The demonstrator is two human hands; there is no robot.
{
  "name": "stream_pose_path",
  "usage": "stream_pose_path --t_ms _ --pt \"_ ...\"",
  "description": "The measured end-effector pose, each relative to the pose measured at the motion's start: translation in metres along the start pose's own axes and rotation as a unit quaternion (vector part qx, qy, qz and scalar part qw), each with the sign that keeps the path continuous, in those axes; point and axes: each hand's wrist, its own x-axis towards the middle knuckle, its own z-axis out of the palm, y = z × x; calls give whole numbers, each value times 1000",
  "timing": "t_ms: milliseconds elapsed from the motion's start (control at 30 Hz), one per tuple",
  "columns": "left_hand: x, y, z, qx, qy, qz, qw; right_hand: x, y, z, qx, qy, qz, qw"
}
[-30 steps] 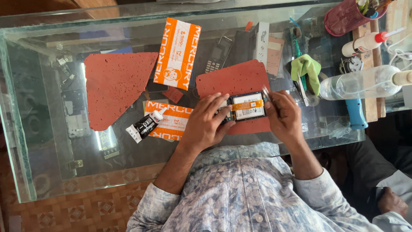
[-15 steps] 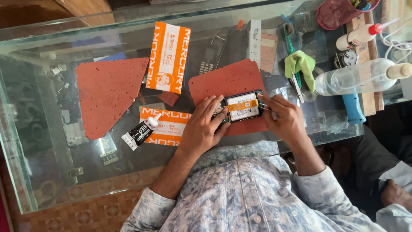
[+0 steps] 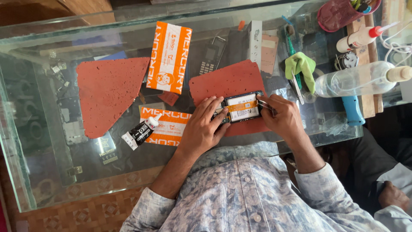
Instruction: The person assembles a mobile phone by placing a battery into the chassis, connecting ribbon cables, and using tweezers to position internal components.
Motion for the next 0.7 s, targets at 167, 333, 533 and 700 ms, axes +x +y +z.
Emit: stream_pose_path --t_ms 167,333,533,700 --pt "1 -2 1 7 10 12 1000 1 1 -2 2 -7 30 1000" --pt "-1 -2 -1 12 3 9 1000 1 -8 -3 -3 -6 22 1000" --pt "1 -8 -13 -31 -7 16 999 -9 -28 -3 -16 -89 -23 996" --pt "-2 -10 -11 -57 10 -1 998 -24 -34 7 6 -65 -161 985"
